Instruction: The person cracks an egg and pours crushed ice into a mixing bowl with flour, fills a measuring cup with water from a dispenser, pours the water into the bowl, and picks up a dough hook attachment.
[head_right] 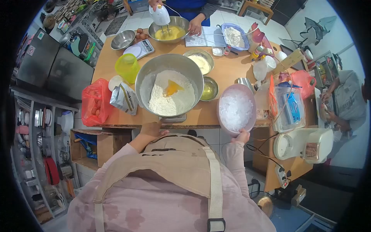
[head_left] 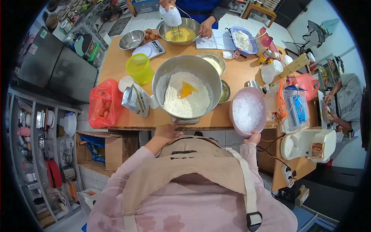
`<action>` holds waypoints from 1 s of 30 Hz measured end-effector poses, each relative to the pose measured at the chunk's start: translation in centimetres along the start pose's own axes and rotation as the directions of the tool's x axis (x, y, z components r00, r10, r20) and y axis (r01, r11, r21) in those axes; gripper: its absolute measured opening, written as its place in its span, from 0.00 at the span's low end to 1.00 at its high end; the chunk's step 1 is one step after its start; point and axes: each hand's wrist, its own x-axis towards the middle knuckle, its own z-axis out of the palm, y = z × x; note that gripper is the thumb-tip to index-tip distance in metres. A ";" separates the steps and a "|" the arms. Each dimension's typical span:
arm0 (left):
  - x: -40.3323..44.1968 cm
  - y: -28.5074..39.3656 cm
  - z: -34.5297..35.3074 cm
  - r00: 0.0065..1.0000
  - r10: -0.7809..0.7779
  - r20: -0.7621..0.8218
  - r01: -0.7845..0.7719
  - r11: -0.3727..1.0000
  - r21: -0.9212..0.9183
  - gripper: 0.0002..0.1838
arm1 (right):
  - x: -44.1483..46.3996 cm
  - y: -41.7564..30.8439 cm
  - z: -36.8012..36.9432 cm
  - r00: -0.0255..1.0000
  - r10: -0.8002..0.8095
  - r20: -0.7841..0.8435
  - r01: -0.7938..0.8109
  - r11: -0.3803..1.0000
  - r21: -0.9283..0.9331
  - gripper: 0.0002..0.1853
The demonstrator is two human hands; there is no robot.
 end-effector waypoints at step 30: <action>-13.3 -5.2 3.9 0.833 -0.312 -0.457 -0.030 0.799 -0.601 0.20 | -13.8 -18.2 22.4 0.355 -0.211 0.911 0.515 0.857 -0.002 0.13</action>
